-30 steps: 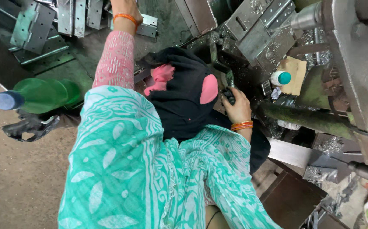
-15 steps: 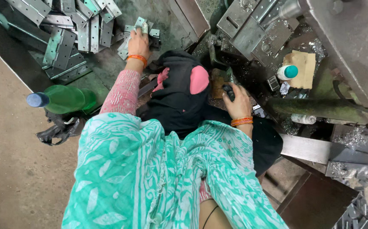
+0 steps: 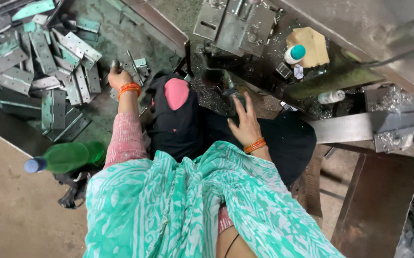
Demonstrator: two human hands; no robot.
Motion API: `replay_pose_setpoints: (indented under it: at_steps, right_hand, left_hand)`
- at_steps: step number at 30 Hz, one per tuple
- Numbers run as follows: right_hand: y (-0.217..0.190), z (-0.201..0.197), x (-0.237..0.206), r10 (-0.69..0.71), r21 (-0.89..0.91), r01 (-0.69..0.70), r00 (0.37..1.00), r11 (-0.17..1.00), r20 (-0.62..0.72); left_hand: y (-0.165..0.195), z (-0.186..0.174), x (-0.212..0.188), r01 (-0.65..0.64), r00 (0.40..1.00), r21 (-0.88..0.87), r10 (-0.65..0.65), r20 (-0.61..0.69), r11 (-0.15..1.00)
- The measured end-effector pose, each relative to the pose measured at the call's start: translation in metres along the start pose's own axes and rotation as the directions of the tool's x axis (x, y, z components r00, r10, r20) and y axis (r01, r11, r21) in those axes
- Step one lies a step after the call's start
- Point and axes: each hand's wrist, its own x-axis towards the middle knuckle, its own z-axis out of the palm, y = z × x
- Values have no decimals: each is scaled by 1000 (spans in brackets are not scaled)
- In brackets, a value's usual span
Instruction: The person operates a manual press machine to process metal hinge components. They repeatedly place a hinge into the machine, pull a lever to activate the press, and then remove the processed piece, continuing this cycle throughout the clip.
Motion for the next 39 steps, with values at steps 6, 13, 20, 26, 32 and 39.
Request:
replay_pose_setpoints:
  at_steps: [6,13,20,26,32,39]
  right_hand:
    - [-3,-2,-1,43,6,-44,998,999,49]
    - [-9,-2,-1,35,15,-35,999,999,38]
    - [-13,-6,-2,60,24,-62,996,998,64]
    - [-15,-18,10,128,-7,-128,989,992,69]
    - [-11,-13,28,395,-160,-370,901,915,177]
    - [15,30,10,467,-202,-430,861,880,202]
  left_hand:
    - [34,60,-3,-102,927,-477,258,274,873]
    - [76,156,-105,-762,493,54,524,694,645]
    - [55,158,-142,-987,89,21,429,899,161]
    - [47,181,-115,-987,22,-42,392,920,155]
    - [50,195,-105,-966,24,-79,391,920,246]
    - [49,199,-99,-985,24,-30,302,953,172]
